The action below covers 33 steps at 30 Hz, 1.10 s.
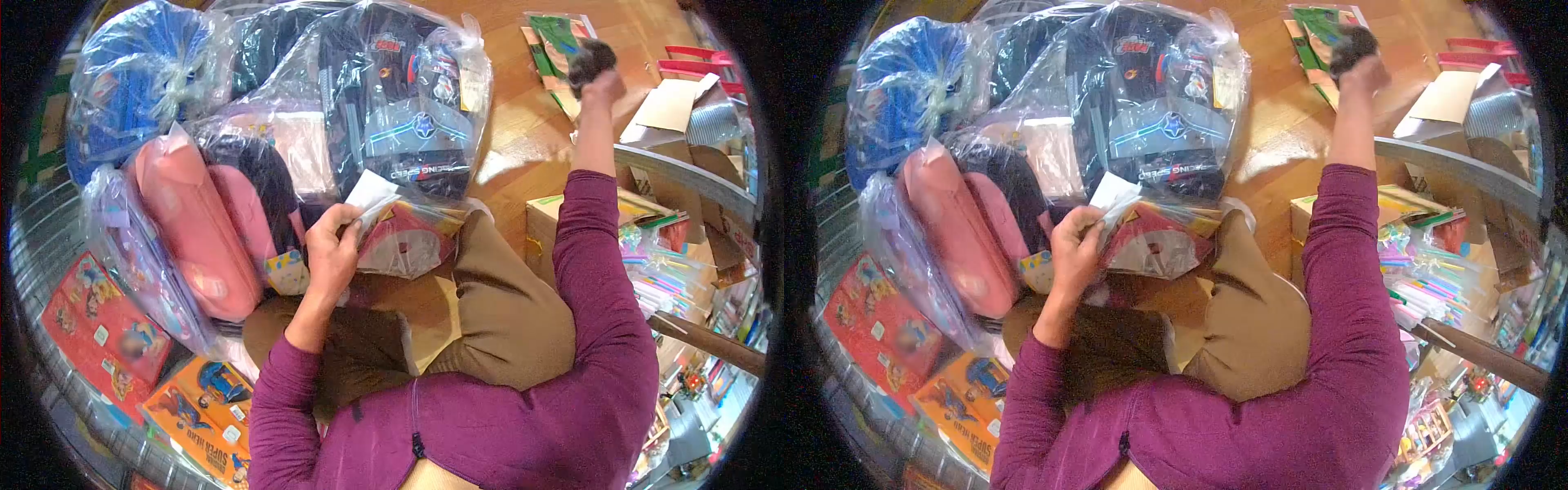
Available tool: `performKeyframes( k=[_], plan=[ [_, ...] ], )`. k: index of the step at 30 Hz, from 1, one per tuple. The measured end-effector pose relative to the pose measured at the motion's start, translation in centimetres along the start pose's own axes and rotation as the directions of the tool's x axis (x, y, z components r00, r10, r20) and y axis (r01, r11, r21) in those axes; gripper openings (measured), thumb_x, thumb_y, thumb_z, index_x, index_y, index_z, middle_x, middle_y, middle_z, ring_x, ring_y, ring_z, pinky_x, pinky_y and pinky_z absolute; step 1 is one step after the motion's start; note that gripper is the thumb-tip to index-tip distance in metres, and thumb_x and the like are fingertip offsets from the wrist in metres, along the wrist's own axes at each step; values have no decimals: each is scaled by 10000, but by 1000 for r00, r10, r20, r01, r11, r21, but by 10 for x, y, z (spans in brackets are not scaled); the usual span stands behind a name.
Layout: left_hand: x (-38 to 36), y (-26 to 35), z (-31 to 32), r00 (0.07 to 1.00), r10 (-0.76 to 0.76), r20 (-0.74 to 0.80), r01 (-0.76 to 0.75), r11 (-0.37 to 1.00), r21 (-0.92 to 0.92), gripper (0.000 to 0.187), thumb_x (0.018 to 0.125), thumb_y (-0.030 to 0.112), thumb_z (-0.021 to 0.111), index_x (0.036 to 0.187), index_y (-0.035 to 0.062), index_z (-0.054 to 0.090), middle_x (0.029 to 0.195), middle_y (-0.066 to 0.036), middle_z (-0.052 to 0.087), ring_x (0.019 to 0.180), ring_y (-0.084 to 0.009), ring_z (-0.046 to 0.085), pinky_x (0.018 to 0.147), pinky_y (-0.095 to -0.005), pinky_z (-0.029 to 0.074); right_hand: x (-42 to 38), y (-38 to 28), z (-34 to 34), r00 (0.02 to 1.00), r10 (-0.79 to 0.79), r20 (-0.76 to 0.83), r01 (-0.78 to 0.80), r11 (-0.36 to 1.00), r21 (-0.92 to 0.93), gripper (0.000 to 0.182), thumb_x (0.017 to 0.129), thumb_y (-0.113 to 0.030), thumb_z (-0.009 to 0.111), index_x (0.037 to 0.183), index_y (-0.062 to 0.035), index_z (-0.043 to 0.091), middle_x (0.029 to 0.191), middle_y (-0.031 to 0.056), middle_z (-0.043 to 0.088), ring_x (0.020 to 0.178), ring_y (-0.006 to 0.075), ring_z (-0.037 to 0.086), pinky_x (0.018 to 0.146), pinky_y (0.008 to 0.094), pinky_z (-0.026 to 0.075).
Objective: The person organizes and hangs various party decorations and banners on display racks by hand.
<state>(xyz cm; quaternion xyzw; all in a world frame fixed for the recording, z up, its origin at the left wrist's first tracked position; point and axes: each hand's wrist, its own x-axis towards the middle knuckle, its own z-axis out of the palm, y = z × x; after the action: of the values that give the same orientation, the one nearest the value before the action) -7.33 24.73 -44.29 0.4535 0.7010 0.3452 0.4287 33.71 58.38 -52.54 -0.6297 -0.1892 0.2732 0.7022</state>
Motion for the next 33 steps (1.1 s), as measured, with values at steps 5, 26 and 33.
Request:
performKeyframes(
  k=[5, 26, 33],
  plan=[
    [-1, 4, -3, 998, -65, 7, 65, 997, -42, 78, 757, -34, 551, 824, -14, 585, 719, -54, 609, 667, -90, 551, 616, -242, 442, 21, 8, -47, 975, 114, -192, -159, 958, -238, 603, 717, -407, 591, 930, 156, 549, 969, 188, 582, 734, 271, 599, 686, 394, 484],
    [43, 38, -15, 957, 287, -32, -275, 938, 210, 73, 751, -45, 589, 818, -16, 584, 723, -117, 583, 641, -203, 589, 596, -256, 459, 15, 85, -7, 878, 171, 448, 474, -172, -863, 340, 813, -264, 459, 1036, -31, 566, 1053, 182, 577, 1003, 325, 553, 837, 403, 455],
    [56, 41, -25, 979, 142, -144, -166, 970, -175, 59, 826, -28, 526, 845, -29, 581, 784, -95, 615, 674, -164, 596, 629, -244, 473, 15, 73, -20, 852, -91, 516, 517, -8, -856, 283, 801, -188, 403, 924, -116, 648, 905, 174, 622, 860, 350, 597, 739, 418, 468]
  ],
)
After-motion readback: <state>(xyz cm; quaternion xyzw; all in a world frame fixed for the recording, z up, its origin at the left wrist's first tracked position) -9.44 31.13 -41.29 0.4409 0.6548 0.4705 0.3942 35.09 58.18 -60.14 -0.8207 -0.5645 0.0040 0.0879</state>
